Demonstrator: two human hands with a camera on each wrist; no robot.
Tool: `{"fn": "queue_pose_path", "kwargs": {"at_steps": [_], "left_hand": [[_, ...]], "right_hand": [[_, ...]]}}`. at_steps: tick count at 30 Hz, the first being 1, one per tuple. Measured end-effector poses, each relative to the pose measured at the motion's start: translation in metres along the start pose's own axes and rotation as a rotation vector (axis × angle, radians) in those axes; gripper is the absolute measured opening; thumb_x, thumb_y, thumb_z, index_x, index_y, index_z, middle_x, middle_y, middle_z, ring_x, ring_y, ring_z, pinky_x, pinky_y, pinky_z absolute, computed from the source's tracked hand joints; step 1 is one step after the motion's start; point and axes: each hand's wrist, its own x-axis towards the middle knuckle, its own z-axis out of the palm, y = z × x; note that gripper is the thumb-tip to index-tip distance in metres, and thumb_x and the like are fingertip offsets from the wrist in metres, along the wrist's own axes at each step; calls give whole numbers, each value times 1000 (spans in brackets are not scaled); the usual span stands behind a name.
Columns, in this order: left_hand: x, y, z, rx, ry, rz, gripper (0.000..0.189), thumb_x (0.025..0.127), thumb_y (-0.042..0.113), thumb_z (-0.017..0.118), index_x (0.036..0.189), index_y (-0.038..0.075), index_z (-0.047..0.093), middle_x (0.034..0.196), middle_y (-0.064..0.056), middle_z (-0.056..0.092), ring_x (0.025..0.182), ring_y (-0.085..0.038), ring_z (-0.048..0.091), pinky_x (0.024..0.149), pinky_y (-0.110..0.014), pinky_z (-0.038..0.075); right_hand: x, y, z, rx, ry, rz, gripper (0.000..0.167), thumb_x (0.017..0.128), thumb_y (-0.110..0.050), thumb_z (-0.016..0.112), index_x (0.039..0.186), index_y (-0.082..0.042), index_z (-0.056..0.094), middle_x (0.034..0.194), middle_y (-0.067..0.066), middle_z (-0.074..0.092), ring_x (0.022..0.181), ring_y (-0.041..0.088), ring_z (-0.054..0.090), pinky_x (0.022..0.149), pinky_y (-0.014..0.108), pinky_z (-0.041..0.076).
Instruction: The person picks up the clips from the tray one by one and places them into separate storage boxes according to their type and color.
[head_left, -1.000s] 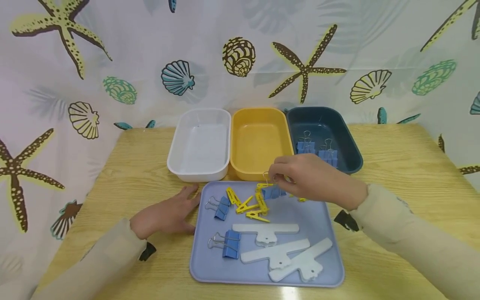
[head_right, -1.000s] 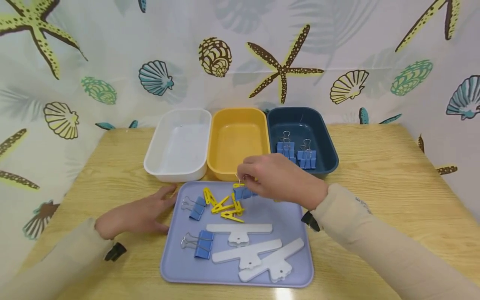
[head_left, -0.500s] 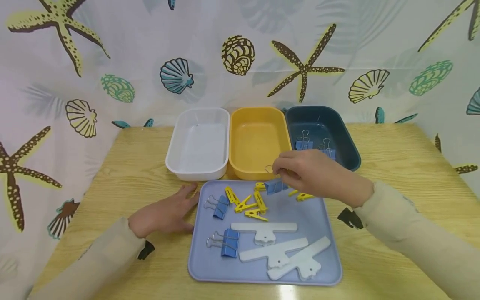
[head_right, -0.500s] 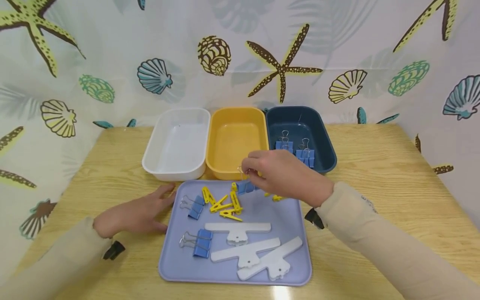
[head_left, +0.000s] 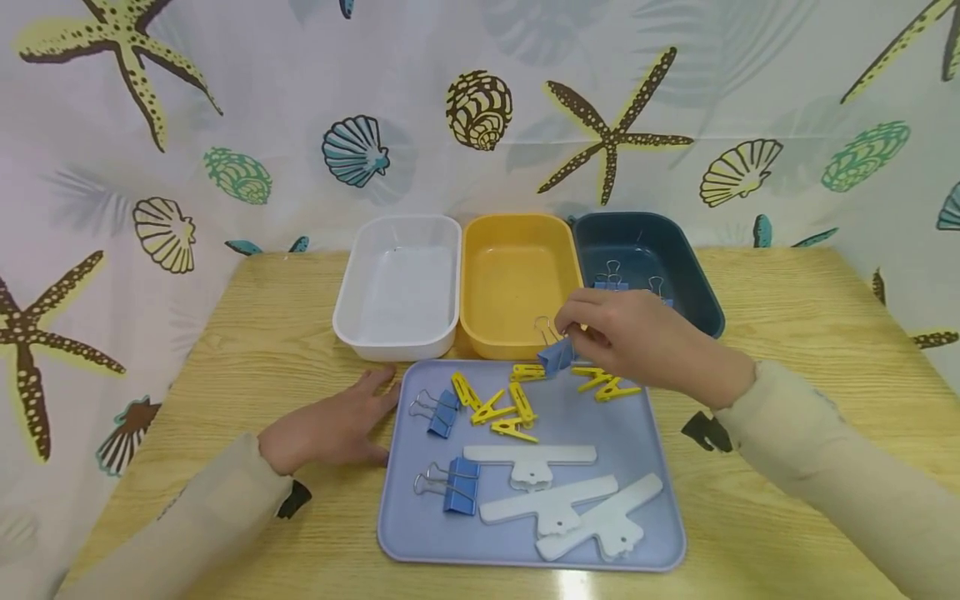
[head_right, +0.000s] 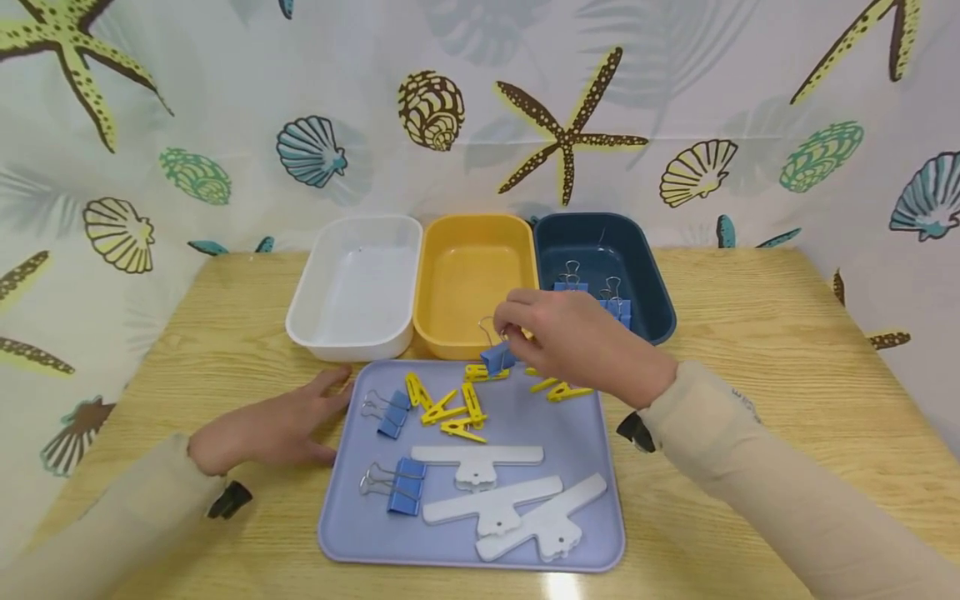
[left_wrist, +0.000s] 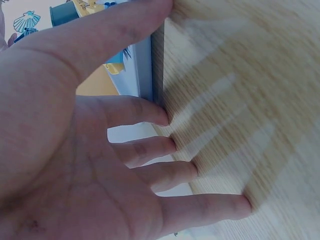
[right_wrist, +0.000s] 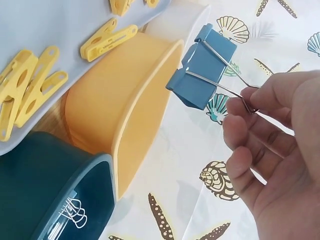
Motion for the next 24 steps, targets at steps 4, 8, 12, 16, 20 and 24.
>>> {"fn": "queue_pose_path", "kwargs": {"at_steps": [4,8,12,16,20,24], "left_hand": [[0,1,-1,6,8,3,87,81,23,73,147,-9,27,155,-35,13,139,-58,18,114,-60,25],[-1,3,-2,-11,15,8,88,79,22,74,146,-11,27,154,-37,13,139,-59,17,114,-61,23],[-1,4,-1,-16,13,3,89,80,24,75,146,-11,27,154,-37,13,139,-59,17,114,-61,23],[-2,3,0,-13,5,-2,89,80,25,75,147,-10,27,155,-36,12,139,-59,17,113,-61,25],[-1,2,0,-15,7,1,89,81,27,74,147,-10,27,155,-35,13,139,-59,17,113,-61,25],[0,2,0,-32,-4,-6,91,82,30,74,146,-12,25,155,-36,11,140,-59,14,114,-61,23]], "right_hand": [[0,5,-4,-22,31,-7,12,86,-5,62,93,-13,67,89,-5,66,60,3,47,54,18,42],[-1,9,-7,-48,51,1,12,85,-4,65,93,-13,67,88,-5,65,59,4,46,53,19,41],[-2,14,-7,-68,64,10,11,85,-5,65,93,-13,68,88,-4,66,58,4,44,53,21,40],[-5,20,-6,-74,66,38,12,85,-5,65,93,-12,69,89,-3,67,60,6,49,54,21,42],[-8,28,-5,-84,87,48,13,83,-3,67,92,-12,69,88,-3,67,60,7,49,54,22,43],[-10,35,-5,-86,107,30,14,82,-2,67,91,-13,69,86,-4,66,56,4,43,52,22,41]]}}
